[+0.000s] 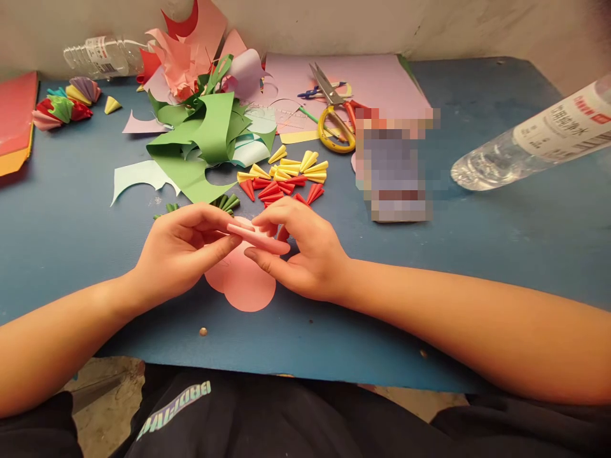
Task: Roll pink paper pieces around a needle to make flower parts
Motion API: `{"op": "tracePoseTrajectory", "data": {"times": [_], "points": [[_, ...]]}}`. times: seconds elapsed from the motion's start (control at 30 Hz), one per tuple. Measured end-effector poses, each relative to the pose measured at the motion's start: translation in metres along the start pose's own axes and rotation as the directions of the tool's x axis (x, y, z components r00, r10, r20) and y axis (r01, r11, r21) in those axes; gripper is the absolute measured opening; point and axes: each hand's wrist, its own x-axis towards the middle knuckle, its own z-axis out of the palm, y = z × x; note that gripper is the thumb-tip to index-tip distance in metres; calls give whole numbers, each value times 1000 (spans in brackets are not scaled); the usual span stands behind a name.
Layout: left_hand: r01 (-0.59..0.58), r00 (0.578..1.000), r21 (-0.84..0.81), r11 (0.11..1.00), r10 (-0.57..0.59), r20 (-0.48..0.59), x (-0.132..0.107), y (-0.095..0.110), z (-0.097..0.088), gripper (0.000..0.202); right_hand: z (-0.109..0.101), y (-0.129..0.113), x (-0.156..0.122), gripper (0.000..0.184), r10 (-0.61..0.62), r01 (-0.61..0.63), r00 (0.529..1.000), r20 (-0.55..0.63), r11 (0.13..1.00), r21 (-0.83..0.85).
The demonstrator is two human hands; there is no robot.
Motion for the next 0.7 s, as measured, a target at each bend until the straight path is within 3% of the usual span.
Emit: {"op": "tracePoseTrajectory", "data": {"times": [0.1, 0.2, 0.27, 0.37, 0.53, 0.63, 0.7], "points": [[-87, 996, -11, 996, 87, -25, 0, -1, -1, 6, 0, -2, 0, 33, 132, -133, 989, -68, 991, 1], [-117, 991, 29, 993, 119, -55, 1, -1, -2, 6, 2, -4, -1, 33, 363, -351, 922, -137, 931, 104], [-83, 996, 34, 996, 85, -43, 2, -1, -3, 5, 4, -5, -3, 30, 426, -398, 893, -145, 898, 186], [-27, 999, 17, 1000, 26, 28, 3, -2, -4, 9, 5, -5, -4, 23, 394, -362, 912, -118, 905, 224], [31, 987, 0, 1000, -30, 157, 4, -1, -4, 15, 2, -3, -3, 21, 343, -331, 935, -85, 935, 132], [57, 983, -48, 997, -48, 176, 5, 1, -4, 6, 1, -3, -3, 26, 359, -352, 933, -4, 917, 187], [80, 983, -117, 990, -59, 174, 6, 0, -4, 11, 1, -4, -4, 33, 389, -388, 920, 43, 889, 242]]}}
